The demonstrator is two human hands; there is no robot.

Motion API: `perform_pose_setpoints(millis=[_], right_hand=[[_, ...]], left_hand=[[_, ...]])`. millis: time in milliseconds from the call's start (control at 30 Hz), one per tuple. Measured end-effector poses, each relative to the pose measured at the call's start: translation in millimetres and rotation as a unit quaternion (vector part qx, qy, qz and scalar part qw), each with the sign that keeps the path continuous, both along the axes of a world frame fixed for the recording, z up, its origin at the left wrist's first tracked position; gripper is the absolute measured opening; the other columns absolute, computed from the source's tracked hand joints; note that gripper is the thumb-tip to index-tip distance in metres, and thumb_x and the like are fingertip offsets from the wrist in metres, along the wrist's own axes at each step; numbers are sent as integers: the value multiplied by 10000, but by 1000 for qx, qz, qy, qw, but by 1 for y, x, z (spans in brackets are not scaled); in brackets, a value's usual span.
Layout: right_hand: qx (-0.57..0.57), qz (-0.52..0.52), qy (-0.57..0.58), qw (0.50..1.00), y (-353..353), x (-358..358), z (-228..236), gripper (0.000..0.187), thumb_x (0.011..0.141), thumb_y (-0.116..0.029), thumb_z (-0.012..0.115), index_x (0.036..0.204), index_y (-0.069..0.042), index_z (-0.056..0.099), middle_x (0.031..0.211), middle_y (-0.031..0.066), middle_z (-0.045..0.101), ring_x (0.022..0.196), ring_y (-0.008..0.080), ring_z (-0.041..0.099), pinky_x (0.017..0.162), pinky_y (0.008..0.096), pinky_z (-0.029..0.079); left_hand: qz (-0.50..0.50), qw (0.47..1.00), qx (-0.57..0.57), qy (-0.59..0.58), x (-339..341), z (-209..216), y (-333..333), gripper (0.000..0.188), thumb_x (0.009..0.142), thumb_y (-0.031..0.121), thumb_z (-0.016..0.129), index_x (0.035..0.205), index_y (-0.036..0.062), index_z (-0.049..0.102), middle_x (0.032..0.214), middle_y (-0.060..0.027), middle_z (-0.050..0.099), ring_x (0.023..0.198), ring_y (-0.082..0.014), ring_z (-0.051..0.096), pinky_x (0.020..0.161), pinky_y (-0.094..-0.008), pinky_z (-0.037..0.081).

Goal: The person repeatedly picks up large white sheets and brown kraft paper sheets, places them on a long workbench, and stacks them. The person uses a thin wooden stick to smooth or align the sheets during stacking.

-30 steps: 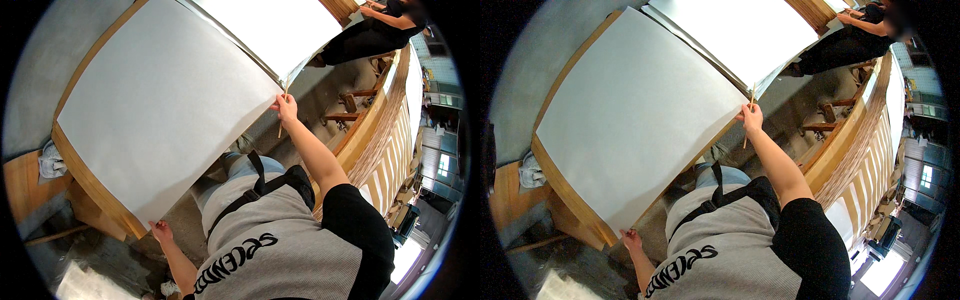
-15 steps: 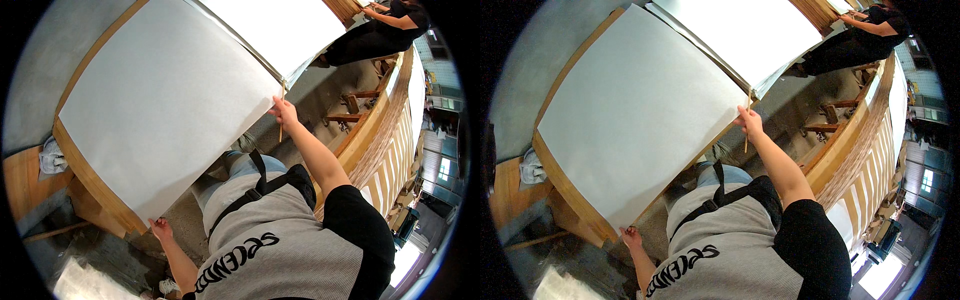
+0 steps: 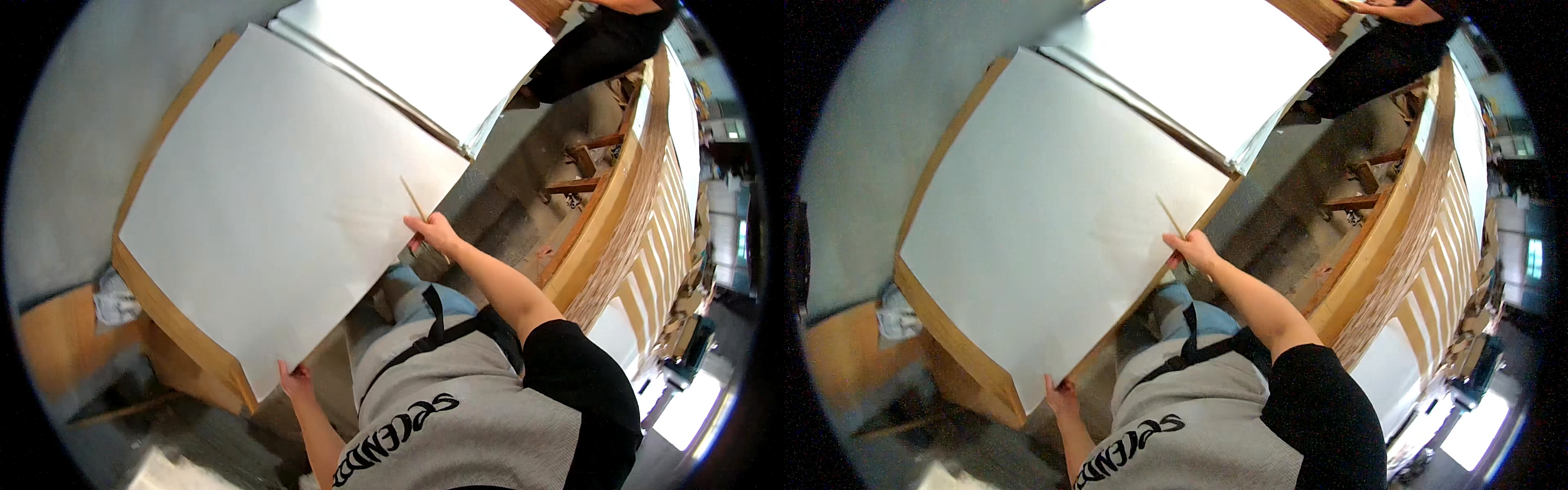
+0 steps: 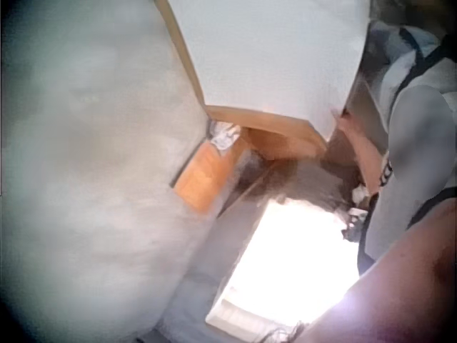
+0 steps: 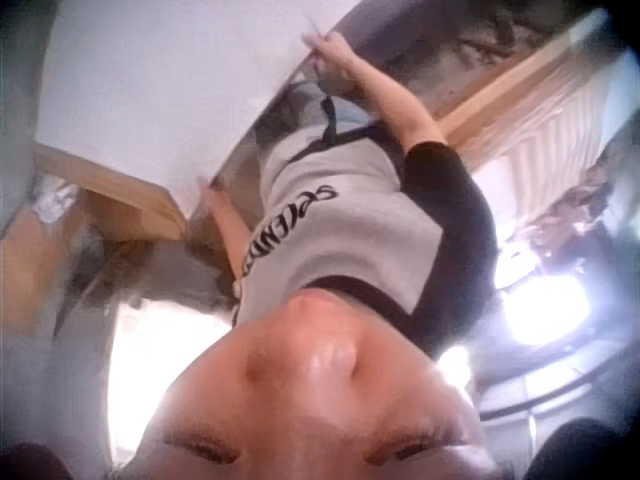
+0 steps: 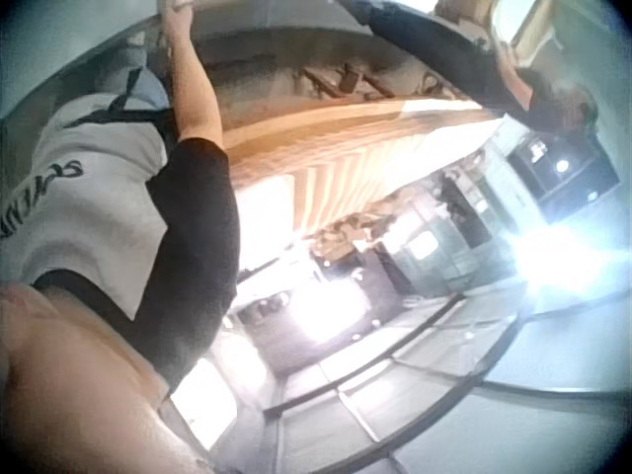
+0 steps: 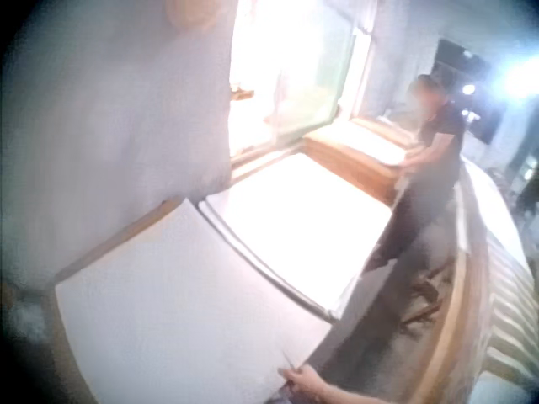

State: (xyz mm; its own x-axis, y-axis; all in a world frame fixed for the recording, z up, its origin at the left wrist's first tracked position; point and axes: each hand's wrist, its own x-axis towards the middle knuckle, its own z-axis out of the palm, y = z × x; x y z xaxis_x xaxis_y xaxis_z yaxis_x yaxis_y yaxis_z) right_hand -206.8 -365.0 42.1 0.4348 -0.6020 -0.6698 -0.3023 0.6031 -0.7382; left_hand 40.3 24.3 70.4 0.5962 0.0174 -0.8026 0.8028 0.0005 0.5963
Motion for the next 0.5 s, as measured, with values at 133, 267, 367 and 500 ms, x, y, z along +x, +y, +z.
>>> perform_pose_setpoints(millis=[133, 267, 367, 500], right_hand=[[-129, 98, 115, 980, 2, 7, 39, 431, 845, -335, 480, 634, 25, 587, 532, 74, 584, 465, 135, 574, 478, 278, 467], [-65, -9, -56, 996, 7, 4, 99, 346, 839, -263, 483, 662, 16, 584, 623, 97, 598, 537, 153, 596, 511, 269, 475], [-102, -101, -140, 980, 18, -10, 145, 286, 836, -247, 481, 778, 16, 576, 758, 107, 617, 616, 150, 618, 461, 235, 427], [-96, -156, -132, 974, 40, -51, 249, 253, 826, -237, 489, 916, -4, 529, 896, 106, 609, 748, 136, 629, 376, 200, 246]], left_hand=[[-131, 986, -69, -75, 52, 66, -15, 374, 816, 399, 452, 969, 63, 512, 661, -35, 510, 488, -134, 416, 404, -268, 302], [-208, 937, -16, -279, 128, 174, -82, 436, 794, 373, 500, 1034, 9, 492, 825, -101, 535, 700, -191, 492, 580, -296, 380], [-196, 882, -60, -423, 156, 260, -162, 453, 778, 260, 564, 1065, -79, 476, 968, -174, 518, 868, -283, 481, 771, -352, 382], [-236, 767, -134, -582, 117, 382, -250, 478, 767, 241, 591, 1042, -134, 483, 1022, -204, 510, 920, -301, 485, 829, -368, 382]])
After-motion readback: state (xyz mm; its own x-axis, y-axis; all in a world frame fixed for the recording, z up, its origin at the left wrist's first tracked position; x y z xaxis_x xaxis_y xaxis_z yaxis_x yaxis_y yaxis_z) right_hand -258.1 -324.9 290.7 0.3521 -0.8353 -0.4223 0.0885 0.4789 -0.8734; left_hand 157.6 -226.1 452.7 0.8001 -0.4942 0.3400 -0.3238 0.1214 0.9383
